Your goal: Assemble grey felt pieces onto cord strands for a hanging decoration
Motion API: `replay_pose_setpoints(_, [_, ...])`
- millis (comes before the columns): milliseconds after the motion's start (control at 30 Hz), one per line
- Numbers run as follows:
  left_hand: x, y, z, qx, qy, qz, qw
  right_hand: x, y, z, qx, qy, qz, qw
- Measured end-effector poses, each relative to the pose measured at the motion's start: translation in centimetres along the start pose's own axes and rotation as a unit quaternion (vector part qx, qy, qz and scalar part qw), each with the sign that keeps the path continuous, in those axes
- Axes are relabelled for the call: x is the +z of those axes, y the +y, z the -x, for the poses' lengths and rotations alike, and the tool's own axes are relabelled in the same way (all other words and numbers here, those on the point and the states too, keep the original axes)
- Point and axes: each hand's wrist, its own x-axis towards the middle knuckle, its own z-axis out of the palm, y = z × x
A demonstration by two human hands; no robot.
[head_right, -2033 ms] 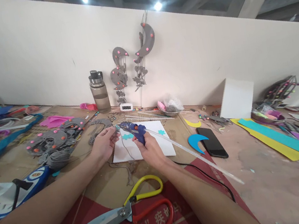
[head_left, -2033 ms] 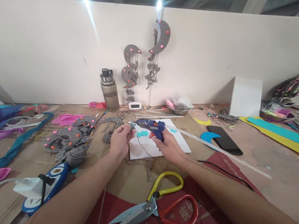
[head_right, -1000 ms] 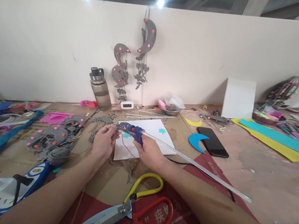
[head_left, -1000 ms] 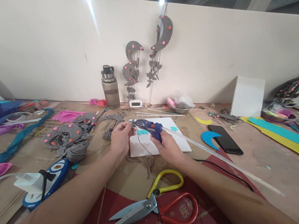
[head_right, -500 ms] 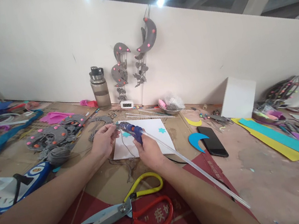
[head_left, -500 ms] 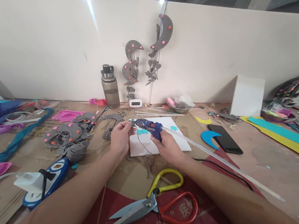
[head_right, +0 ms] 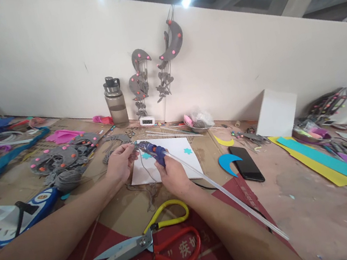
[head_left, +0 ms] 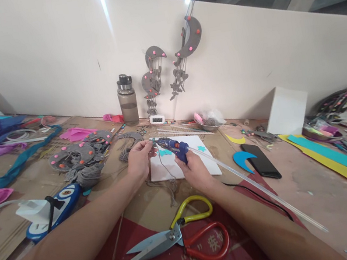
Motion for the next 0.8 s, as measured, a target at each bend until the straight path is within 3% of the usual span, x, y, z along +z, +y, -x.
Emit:
replay_pose_setpoints(500, [-0.2, 0.2, -0.3, -0.022, 0.015, 0.004, 1.0, 0.1, 0.4, -0.1, 0.001, 0.005, -0.057, 0.998])
replay_pose_setpoints(567, [-0.3, 0.3, -0.4, -0.033, 0.026, 0.006, 0.999, 0.0, 0.2, -0.2, 0.027, 0.006, -0.135, 0.991])
replay_pose_setpoints(700, [-0.4, 0.4, -0.4, -0.042, 0.025, 0.019, 0.999, -0.5, 0.7, -1.0, 0.091, 0.008, -0.326, 0.941])
replay_pose_setpoints(800, [-0.3, 0.5, -0.3, -0.031, 0.008, 0.016, 0.999, -1.3, 2.1, -2.1, 0.133, 0.038, -0.262, 0.955])
